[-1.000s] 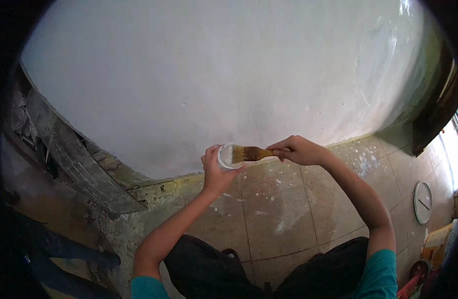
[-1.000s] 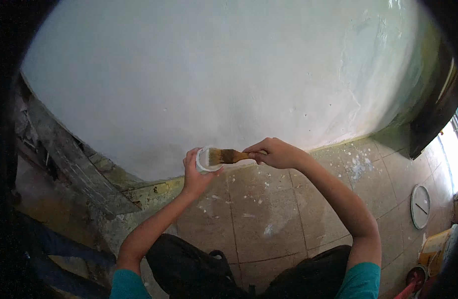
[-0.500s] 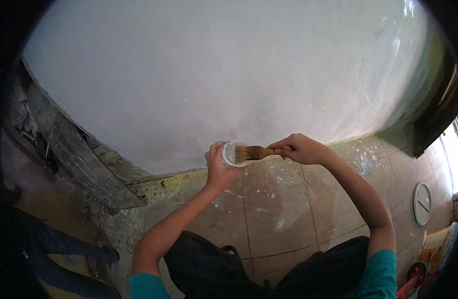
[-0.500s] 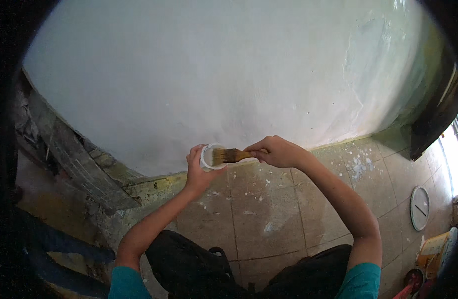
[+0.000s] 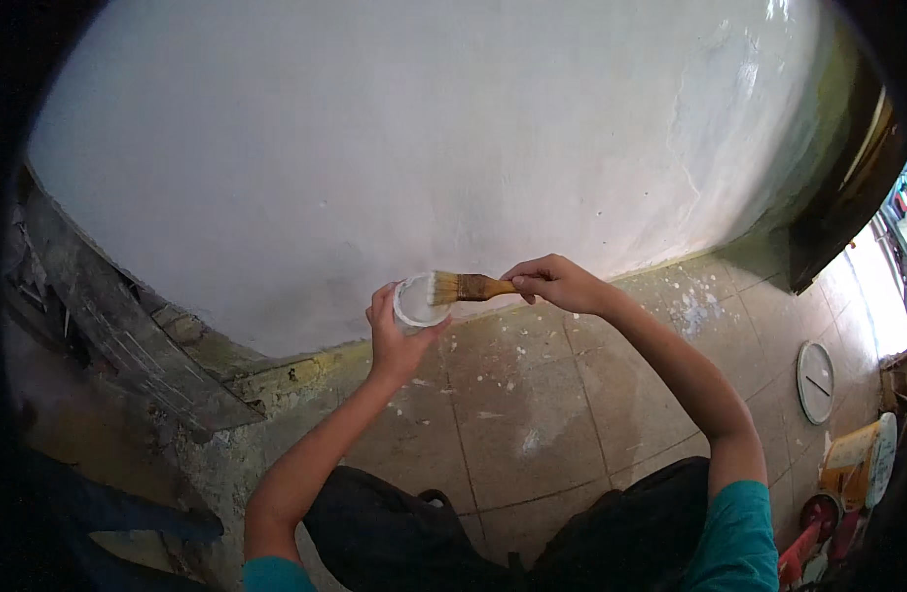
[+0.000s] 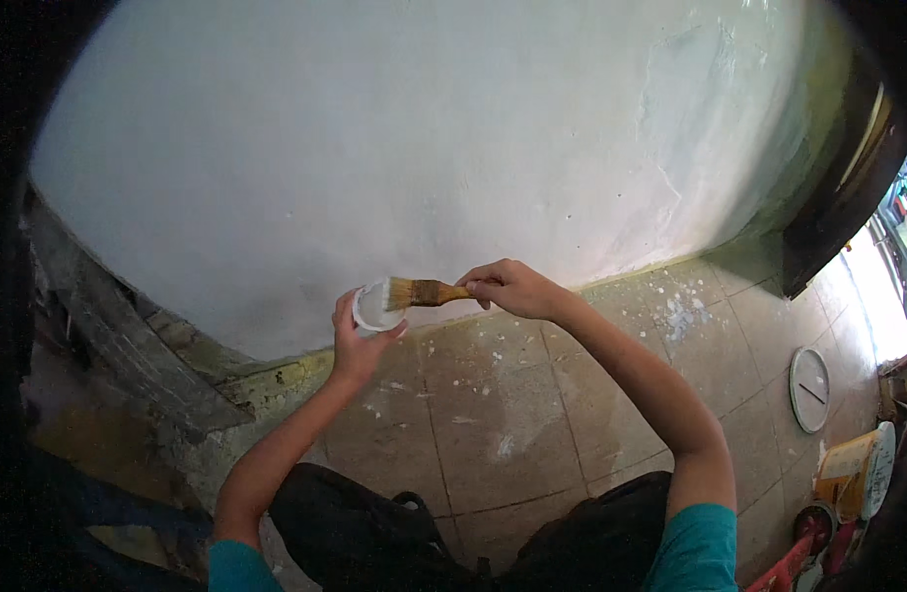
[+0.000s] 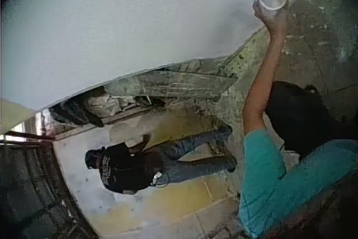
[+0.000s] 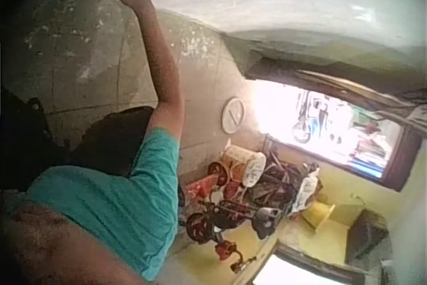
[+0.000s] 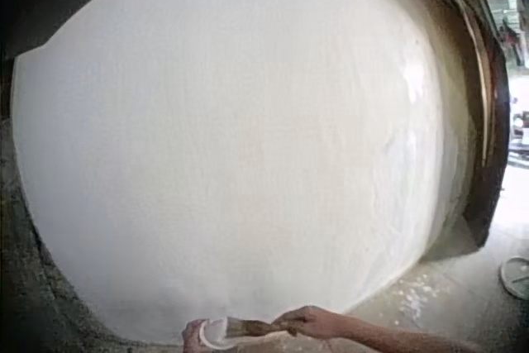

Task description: The person dips a brush into a cup of liquid and applies it to a wall, lifting a plastic sheet to reach the area behind it before moving to a different wall to continue.

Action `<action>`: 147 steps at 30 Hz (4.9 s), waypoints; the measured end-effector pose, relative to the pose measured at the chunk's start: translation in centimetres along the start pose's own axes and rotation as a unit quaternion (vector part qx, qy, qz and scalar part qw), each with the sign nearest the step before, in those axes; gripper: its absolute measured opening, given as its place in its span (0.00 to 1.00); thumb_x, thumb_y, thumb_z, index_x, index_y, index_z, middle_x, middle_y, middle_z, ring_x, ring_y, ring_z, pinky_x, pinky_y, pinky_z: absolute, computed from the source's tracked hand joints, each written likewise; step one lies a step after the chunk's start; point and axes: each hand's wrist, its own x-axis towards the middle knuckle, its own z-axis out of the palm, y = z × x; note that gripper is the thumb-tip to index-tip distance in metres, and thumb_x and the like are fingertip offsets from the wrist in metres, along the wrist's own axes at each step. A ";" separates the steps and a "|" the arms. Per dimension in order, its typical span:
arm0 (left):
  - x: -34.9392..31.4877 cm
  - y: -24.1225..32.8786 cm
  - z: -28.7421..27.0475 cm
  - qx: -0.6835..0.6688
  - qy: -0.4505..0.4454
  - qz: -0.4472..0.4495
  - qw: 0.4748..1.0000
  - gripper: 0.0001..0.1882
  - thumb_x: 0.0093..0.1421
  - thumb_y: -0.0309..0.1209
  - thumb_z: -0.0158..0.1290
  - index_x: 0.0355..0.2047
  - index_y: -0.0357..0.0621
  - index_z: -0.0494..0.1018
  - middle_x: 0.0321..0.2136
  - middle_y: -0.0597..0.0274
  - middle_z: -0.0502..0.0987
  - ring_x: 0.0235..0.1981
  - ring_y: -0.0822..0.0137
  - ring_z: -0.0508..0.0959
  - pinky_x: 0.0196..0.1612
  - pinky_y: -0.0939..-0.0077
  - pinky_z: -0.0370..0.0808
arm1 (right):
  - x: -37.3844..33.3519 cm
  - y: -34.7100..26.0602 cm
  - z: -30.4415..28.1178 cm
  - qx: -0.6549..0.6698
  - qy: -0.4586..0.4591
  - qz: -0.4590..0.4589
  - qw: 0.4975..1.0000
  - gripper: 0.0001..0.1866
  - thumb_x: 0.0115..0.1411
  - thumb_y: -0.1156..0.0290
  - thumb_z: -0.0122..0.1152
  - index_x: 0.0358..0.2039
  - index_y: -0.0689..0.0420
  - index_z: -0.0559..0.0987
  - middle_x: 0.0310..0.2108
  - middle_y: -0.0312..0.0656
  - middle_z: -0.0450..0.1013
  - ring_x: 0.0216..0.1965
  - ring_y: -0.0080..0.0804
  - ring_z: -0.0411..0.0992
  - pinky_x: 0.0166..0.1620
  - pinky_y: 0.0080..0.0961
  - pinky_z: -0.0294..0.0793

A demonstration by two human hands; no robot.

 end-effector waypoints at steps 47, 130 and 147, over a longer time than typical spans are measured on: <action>-0.5 -0.7 -2.4 -0.172 -0.025 -0.126 0.977 0.34 0.47 0.28 0.65 0.53 0.40 0.61 0.49 0.60 0.67 0.51 0.64 0.68 0.55 0.69 0.65 | -4.4 19.3 17.2 -0.005 0.411 0.441 0.798 0.19 0.61 0.51 0.49 0.38 0.52 0.80 0.30 0.50 0.76 0.34 0.51 0.75 0.36 0.41 0.73; -0.2 -0.8 -2.1 -0.211 -0.015 -0.160 0.964 0.33 0.51 0.25 0.63 0.56 0.39 0.61 0.51 0.59 0.68 0.53 0.64 0.68 0.56 0.68 0.62 | -5.1 23.7 9.8 0.111 0.603 0.384 0.690 0.19 0.64 0.57 0.43 0.38 0.61 0.73 0.32 0.55 0.73 0.36 0.56 0.71 0.37 0.46 0.68; -0.3 -0.1 -2.0 -0.200 -0.019 -0.127 0.971 0.30 0.52 0.25 0.62 0.54 0.39 0.63 0.49 0.61 0.69 0.51 0.66 0.68 0.55 0.72 0.62 | -3.2 21.2 15.0 0.064 0.471 0.305 0.825 0.19 0.64 0.56 0.46 0.40 0.61 0.75 0.34 0.54 0.74 0.36 0.53 0.72 0.38 0.43 0.68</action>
